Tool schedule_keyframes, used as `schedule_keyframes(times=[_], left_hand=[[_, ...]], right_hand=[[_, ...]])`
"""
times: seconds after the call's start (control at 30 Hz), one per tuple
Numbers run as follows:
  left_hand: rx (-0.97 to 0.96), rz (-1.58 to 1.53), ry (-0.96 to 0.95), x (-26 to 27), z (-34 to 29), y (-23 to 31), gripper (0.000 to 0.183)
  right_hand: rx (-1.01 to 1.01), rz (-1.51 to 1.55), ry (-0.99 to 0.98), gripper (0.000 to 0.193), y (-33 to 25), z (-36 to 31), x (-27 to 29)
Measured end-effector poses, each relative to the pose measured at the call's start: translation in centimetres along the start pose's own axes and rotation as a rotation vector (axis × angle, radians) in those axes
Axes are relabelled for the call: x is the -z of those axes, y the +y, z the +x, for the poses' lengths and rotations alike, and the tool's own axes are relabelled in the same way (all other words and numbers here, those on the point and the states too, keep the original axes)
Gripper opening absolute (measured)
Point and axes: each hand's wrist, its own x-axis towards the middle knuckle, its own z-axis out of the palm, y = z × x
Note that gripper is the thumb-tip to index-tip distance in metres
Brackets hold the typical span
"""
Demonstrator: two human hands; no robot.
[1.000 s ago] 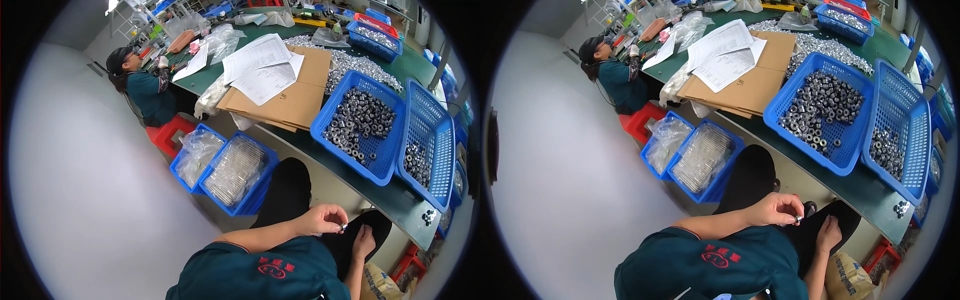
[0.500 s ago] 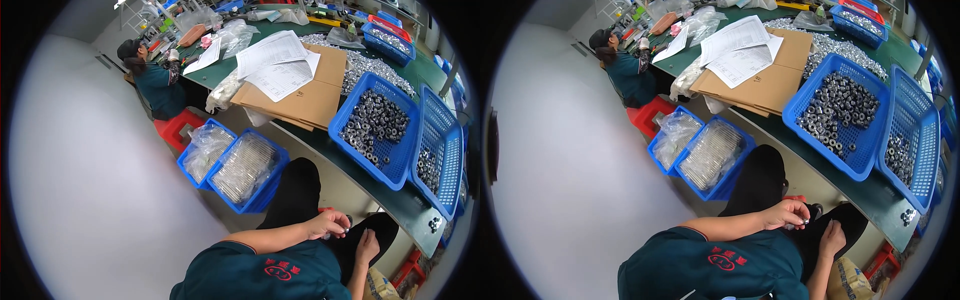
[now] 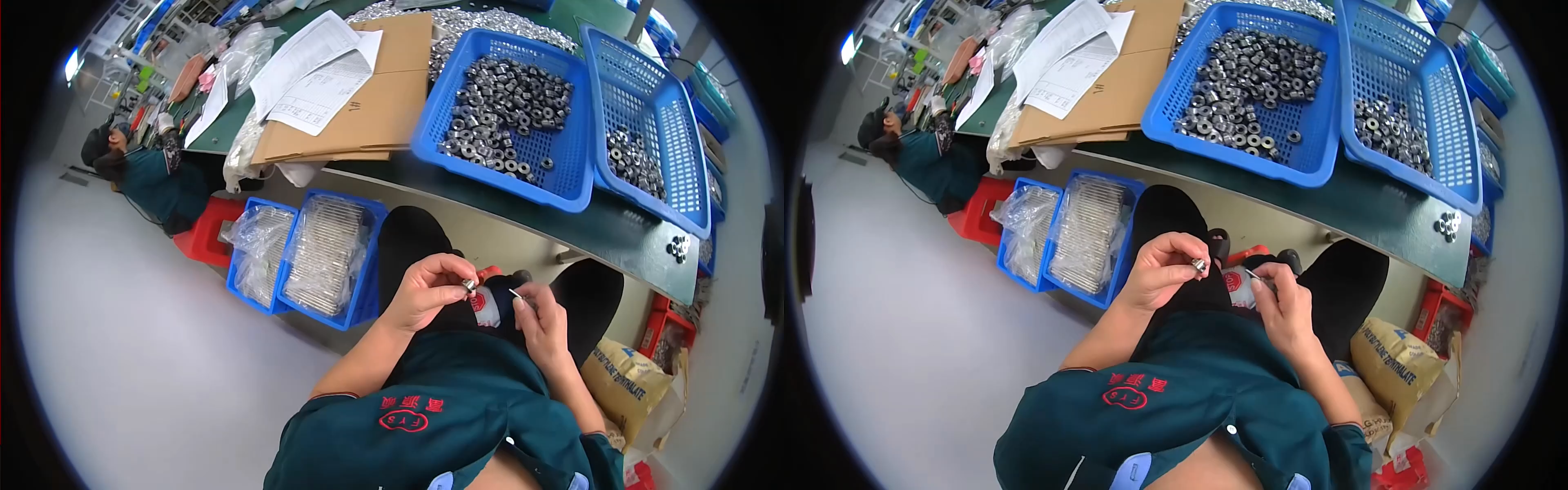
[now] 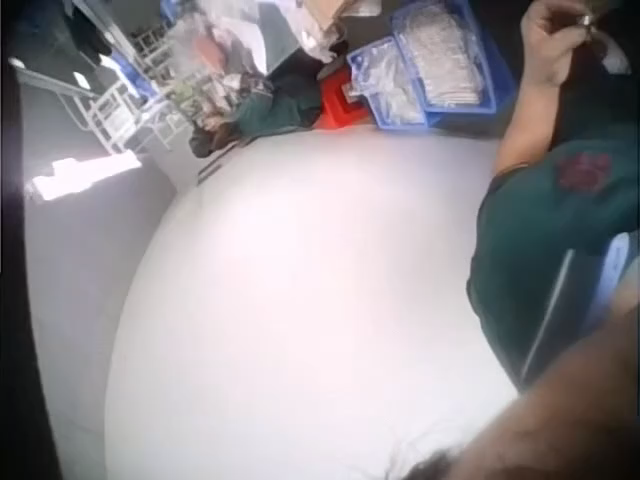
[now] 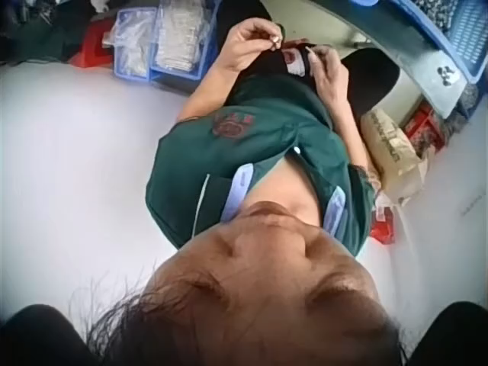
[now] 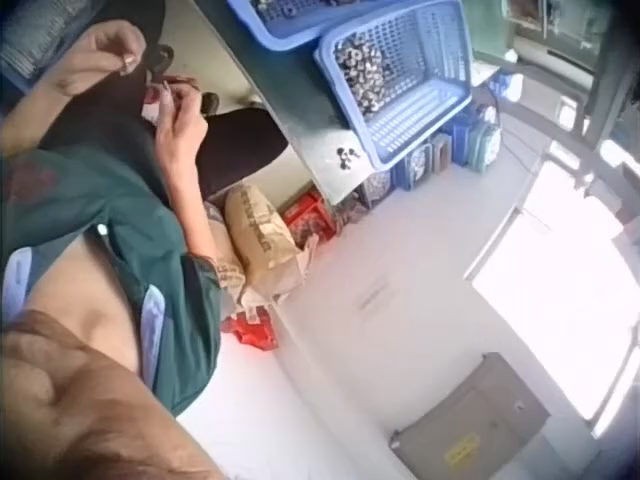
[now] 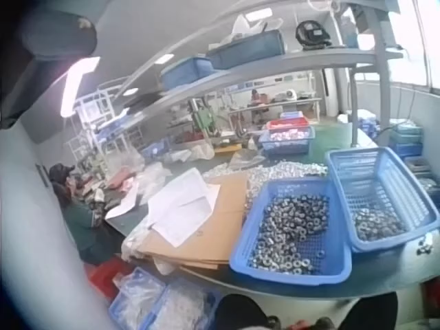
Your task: Assembling small metal ring components by hand at an industrial workbench.
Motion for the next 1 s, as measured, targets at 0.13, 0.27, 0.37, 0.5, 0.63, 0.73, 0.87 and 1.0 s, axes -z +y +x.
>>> schedule_keyframes(times=[0.13, 0.27, 0.37, 0.5, 0.63, 0.73, 0.87, 1.0], left_hand=[[0.028, 0.038, 0.038, -0.7, -0.3, -0.7, 0.027], [0.029, 0.026, 0.002, -0.9, -0.3, -0.9, 0.032], [0.042, -0.043, 0.018, -1.3, -0.3, -1.1, 0.032], [0.048, 0.012, 0.039, -1.9, -0.5, -1.3, 0.034], [0.049, 0.06, 0.09, -2.1, -0.7, -1.3, 0.032], [0.035, 0.152, 0.083, -2.2, -0.8, -1.0, 0.031], [0.0, 0.339, 0.035, -3.1, -0.7, -0.1, 0.033], [-0.048, 0.409, 0.005, -3.2, -0.6, 0.1, 0.034]], right_hand=[[0.267, -0.08, -0.019, 0.015, -3.1, 0.3, 0.9], [0.364, -0.058, -0.002, 0.019, -3.4, 0.2, 0.5], [0.421, -0.08, 0.034, 0.019, -3.2, 0.4, 0.1], [0.392, -0.055, 0.054, 0.015, -3.3, 0.4, -0.4], [0.64, -0.33, 0.113, 0.016, -3.6, 0.8, -0.1], [0.698, -0.496, 0.091, 0.014, -4.4, 0.8, 0.3], [0.402, -0.046, 0.071, 0.009, -3.3, 0.4, -0.7], [0.066, 0.177, 0.005, 0.008, -4.0, -0.2, -0.9]])
